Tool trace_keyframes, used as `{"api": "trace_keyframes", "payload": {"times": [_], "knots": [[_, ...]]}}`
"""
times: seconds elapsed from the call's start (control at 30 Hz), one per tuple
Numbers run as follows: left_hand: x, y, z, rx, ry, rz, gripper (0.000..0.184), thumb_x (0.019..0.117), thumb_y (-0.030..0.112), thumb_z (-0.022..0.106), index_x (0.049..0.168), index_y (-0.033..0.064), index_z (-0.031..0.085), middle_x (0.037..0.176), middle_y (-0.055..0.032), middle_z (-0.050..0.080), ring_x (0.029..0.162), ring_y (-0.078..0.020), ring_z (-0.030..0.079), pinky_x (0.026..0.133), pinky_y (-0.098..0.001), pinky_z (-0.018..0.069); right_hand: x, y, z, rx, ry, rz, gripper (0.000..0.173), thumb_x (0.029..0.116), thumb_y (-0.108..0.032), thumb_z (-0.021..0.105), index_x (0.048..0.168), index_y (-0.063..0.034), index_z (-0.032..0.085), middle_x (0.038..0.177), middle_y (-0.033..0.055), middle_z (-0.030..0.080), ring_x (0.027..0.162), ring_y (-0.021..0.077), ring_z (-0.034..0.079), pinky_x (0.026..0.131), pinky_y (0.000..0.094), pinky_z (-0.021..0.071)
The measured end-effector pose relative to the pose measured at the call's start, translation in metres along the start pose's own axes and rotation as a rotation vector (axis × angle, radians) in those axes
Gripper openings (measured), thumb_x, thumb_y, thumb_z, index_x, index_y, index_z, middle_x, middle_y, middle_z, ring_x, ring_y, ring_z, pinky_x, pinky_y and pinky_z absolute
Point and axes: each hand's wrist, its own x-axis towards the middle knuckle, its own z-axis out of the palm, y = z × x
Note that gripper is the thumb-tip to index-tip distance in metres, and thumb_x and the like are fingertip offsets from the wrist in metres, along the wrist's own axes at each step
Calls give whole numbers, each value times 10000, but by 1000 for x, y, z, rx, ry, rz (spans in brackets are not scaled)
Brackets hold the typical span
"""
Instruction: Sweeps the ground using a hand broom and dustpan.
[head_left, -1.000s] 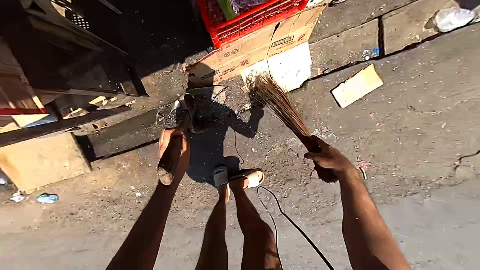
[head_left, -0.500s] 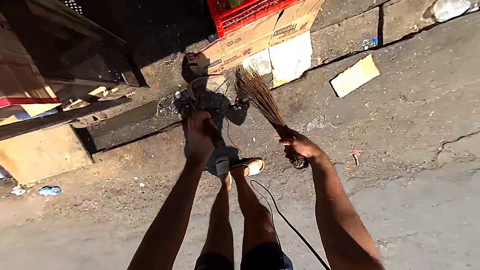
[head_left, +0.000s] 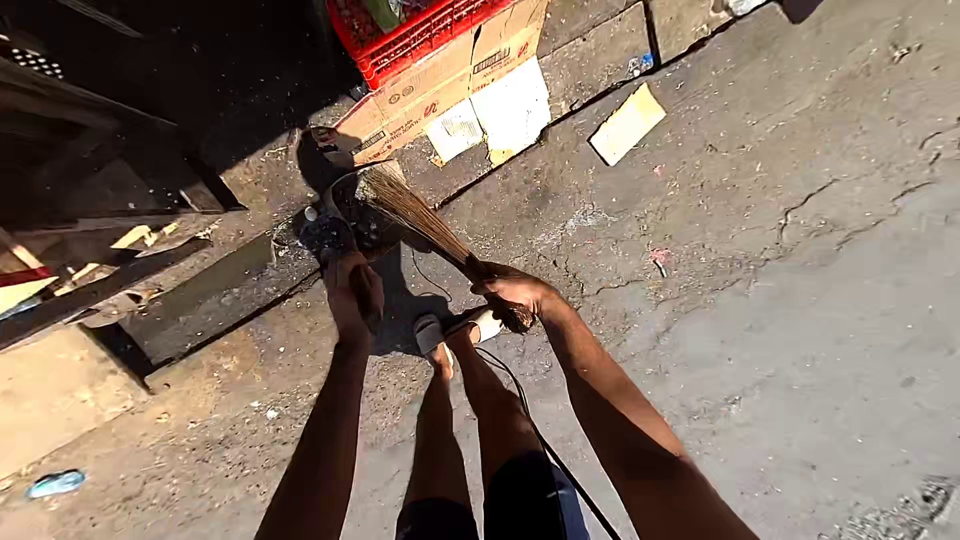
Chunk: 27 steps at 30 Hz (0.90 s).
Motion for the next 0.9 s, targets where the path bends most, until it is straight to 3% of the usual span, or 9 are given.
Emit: {"api": "trace_keyframes", "payload": {"times": [0.07, 0.17, 0.27, 0.37, 0.43, 0.53, 0.63, 0.73, 0.9], "knots": [[2, -5, -14, 58, -16, -66, 257, 1024, 163, 538, 1201, 25, 664, 1291, -163, 647, 1240, -282, 605, 1076, -481, 478, -14, 24, -32, 18, 205, 1, 674, 909, -338, 746, 1515, -268, 458, 1095, 148, 688, 793, 249, 679, 699, 465, 597], [3, -11, -29, 131, -129, -90, 339, 1056, 215, 490, 1281, 4, 632, 1355, -189, 620, 1293, -311, 578, 1115, -498, 441, 17, 36, -4, 141, 502, 114, 608, 905, -201, 709, 1446, -69, 465, 1153, 266, 651, 949, 405, 670, 779, 594, 562], [0, -19, -29, 56, -77, -70, 321, 1032, 211, 540, 1266, 8, 627, 1293, -171, 659, 1226, -268, 620, 1075, -452, 483, 76, 51, 75, -61, 314, 150, 566, 871, -207, 718, 1362, 10, 539, 1154, 252, 673, 1040, 379, 672, 883, 593, 546], [-11, -37, -49, -141, 32, -24, 249, 1003, 109, 576, 1171, -74, 594, 1197, -196, 656, 1179, -245, 623, 1059, -395, 497, 55, 78, 107, -93, 140, 30, 595, 881, -301, 734, 1402, -91, 538, 1202, 190, 681, 1105, 334, 665, 951, 592, 529], [-17, -51, -67, -304, 112, 9, 190, 967, 30, 590, 1108, -97, 578, 1155, -199, 654, 1147, -252, 634, 1027, -412, 523, -6, 117, 76, 94, 157, 3, 661, 859, -320, 753, 1465, -218, 509, 1170, 113, 702, 975, 231, 701, 872, 492, 585], [-30, -54, -97, -350, 94, -14, 203, 986, 48, 579, 1135, -90, 562, 1173, -175, 642, 1130, -229, 632, 979, -414, 544, -80, 187, 10, 404, 378, 84, 711, 929, -283, 721, 1557, -232, 393, 1041, 139, 674, 697, 221, 667, 649, 433, 607], [-54, -46, -101, -347, 46, -16, 233, 978, 41, 584, 1155, -106, 548, 1171, -184, 656, 1146, -243, 643, 990, -420, 547, -56, 225, -16, 557, 730, 255, 734, 902, -215, 741, 1546, -135, 398, 1191, 246, 644, 925, 356, 687, 808, 561, 583], [-65, -38, -83, -365, 2, 87, 148, 951, -3, 585, 1081, -73, 570, 1119, -146, 665, 1133, -237, 649, 1015, -424, 541, 21, 199, 39, 350, 466, 238, 634, 888, -196, 718, 1441, -7, 471, 1262, 252, 633, 1126, 352, 649, 969, 550, 529], [-73, -18, -74, -425, 11, 50, 164, 927, -6, 621, 1084, -37, 585, 1089, -114, 690, 1047, -213, 680, 902, -403, 588, -1, 160, 124, 137, 118, 34, 773, 816, -270, 784, 1513, -181, 462, 1297, 163, 661, 1186, 324, 646, 998, 601, 514]]}}
